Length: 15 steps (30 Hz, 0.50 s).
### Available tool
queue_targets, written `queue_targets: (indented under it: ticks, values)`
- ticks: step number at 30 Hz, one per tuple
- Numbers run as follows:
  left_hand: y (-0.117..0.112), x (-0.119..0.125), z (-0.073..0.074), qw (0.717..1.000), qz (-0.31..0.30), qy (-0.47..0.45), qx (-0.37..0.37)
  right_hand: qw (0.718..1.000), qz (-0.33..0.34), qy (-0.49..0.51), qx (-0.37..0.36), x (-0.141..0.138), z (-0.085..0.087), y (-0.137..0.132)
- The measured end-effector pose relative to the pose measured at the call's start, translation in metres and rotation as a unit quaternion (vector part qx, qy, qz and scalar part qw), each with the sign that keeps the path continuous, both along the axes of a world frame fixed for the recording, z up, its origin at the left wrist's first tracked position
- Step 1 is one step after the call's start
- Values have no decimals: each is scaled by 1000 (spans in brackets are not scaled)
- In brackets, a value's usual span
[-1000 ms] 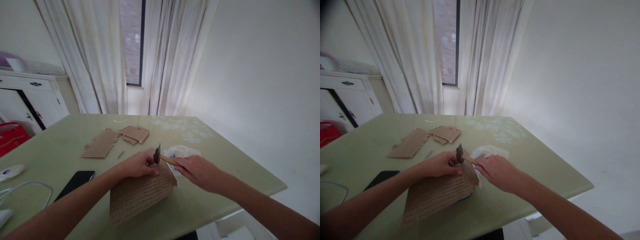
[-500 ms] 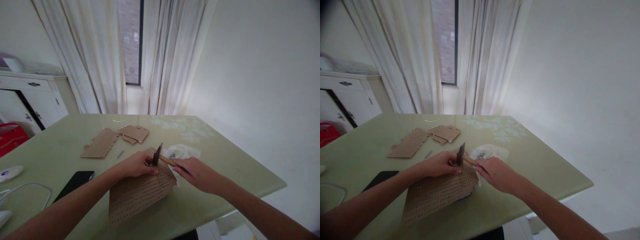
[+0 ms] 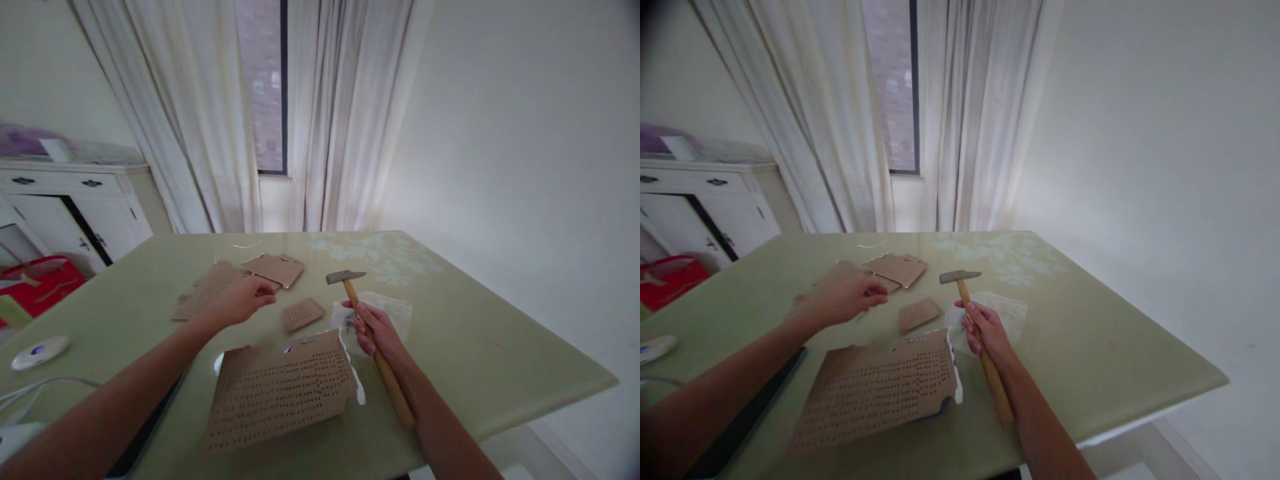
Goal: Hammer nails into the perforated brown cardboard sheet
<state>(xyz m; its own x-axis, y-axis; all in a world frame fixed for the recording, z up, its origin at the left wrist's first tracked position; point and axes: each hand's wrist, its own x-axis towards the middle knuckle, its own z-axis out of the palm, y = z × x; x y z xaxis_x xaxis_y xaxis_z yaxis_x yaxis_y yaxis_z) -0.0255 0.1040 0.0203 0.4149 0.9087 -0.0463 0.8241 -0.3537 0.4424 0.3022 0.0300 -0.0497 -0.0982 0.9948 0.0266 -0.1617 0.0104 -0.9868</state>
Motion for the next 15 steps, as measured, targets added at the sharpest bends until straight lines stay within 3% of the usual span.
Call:
queue_targets:
  ticks: [5, 10, 15]
  values:
    - [23, -42, -24, 985, 114, 127, -1, 997, 0, 67, -29, 10, -5, -6]
    - [24, -39, -47, 975, 121, 172, -67, 995, 2, 93, -39, 11, -6, -8]
    - [25, -32, -48, 974, 118, 154, -117, 994, 3, 100, -39, 8, -7, -9]
